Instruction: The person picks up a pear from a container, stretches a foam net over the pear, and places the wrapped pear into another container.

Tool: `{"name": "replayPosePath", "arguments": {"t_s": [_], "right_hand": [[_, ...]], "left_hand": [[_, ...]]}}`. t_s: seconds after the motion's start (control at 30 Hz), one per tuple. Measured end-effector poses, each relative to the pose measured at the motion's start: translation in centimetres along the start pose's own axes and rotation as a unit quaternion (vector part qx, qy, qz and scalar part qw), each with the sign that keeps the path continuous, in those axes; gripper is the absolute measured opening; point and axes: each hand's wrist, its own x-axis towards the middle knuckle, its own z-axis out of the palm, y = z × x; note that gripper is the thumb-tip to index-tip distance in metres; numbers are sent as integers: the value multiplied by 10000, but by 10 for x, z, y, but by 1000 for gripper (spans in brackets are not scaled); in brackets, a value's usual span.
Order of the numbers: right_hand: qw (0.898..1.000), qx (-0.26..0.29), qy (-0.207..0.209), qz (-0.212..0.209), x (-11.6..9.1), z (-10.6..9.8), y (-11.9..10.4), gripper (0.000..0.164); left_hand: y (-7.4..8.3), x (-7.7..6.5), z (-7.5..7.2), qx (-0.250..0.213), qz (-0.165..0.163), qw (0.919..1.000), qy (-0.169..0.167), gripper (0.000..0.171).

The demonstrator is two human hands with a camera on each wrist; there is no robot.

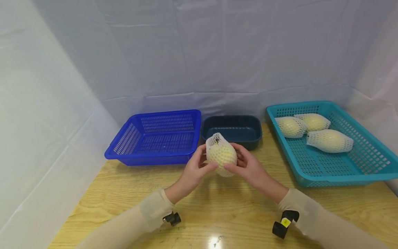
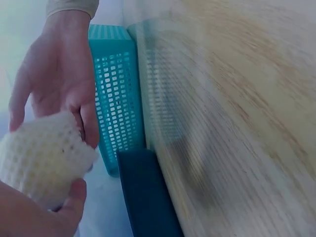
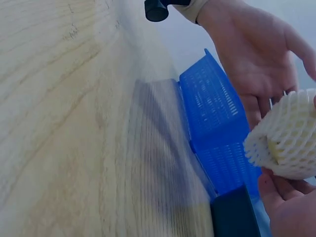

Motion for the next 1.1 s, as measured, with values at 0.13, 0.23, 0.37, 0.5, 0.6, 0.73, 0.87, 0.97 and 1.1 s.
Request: {"name": "replayPosePath", "arguments": {"t_s": [0.13, 0.23, 0.37, 0.5, 0.6, 0.73, 0.87, 0.97, 1.1], "right_hand": [[9998, 60, 110, -147, -2, 5, 1, 69], [9995, 213, 125, -182, -4, 8, 1, 66], [9990, 337, 139, -258, -5, 6, 1, 50], [9987, 295, 210, -366, -5, 4, 1, 32], [9984, 251, 300, -407, -5, 4, 0, 26], [9977, 232, 407, -479, -5, 5, -2, 24], [9978, 204, 448, -433, -4, 7, -5, 26], [9981, 154, 498, -330, -4, 8, -5, 28], [9980, 51, 605, -197, -5, 10, -5, 31]], "left_hand": [[4, 0, 4, 135, -158, 9998, 10, 72], [4, 0, 5, 195, -155, 9997, 58, 71], [2, 1, 4, 71, -131, 9999, 53, 67], [0, 0, 2, -30, -149, 9999, -19, 66], [-1, -1, 2, -162, -84, 9998, -84, 66], [-2, -1, 2, -655, -65, 9978, -86, 67], [-2, -2, 2, -818, -122, 9966, 14, 66], [-3, -3, 1, -486, -79, 9988, 77, 66], [-4, -4, 1, -22, 18, 10000, 74, 70]]}}
